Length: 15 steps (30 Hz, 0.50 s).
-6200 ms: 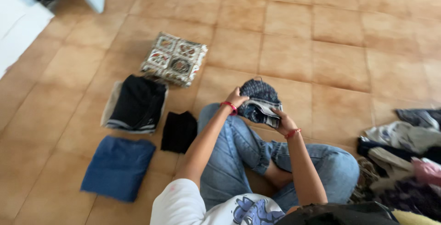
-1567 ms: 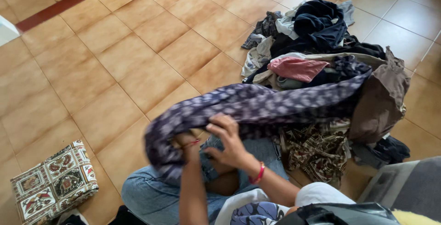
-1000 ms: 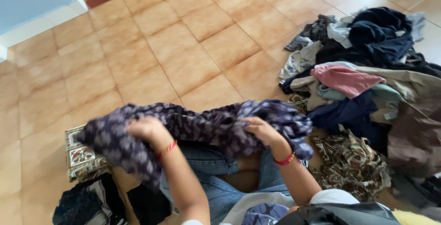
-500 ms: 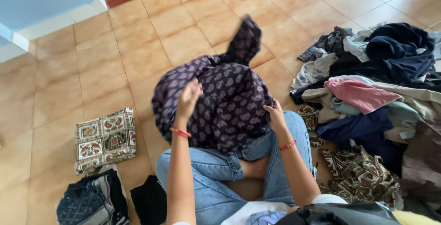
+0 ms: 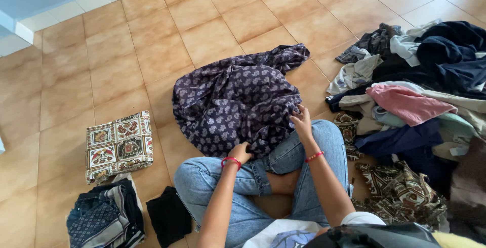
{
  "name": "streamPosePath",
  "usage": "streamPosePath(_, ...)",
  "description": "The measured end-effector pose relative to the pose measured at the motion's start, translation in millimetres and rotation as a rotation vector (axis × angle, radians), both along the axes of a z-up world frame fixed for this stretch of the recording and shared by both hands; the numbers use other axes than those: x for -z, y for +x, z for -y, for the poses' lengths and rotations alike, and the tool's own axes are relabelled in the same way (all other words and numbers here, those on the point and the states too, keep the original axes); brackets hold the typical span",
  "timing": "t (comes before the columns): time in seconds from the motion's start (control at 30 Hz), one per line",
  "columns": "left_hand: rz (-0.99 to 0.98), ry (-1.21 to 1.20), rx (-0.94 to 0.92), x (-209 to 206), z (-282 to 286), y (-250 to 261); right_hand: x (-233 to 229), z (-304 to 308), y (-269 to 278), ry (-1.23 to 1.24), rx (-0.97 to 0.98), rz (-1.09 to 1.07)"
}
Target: The person folds several items of clothing by hand while sitting on the floor, including a small patterned garment, a large floral piece of fabric, and a brown t-shirt, placing each folded item onto a stack.
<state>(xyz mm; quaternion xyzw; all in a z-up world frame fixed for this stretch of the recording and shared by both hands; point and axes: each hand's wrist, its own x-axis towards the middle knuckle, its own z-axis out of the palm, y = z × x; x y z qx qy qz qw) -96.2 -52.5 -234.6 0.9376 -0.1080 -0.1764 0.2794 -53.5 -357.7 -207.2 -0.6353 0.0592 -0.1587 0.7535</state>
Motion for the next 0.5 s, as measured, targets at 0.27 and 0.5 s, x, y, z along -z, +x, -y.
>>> streamPosePath(0.27,0.578,-0.559,-0.421,-1.0,-10.3,7.5,-32.4,-27.2,-47.6,-1.043,-0.056,0.17)
streamPosePath(0.5,0.545,-1.128,-0.703,-6.4,-43.6,0.6,0.2,-28.9,-30.0,-0.95,0.018,0.004)
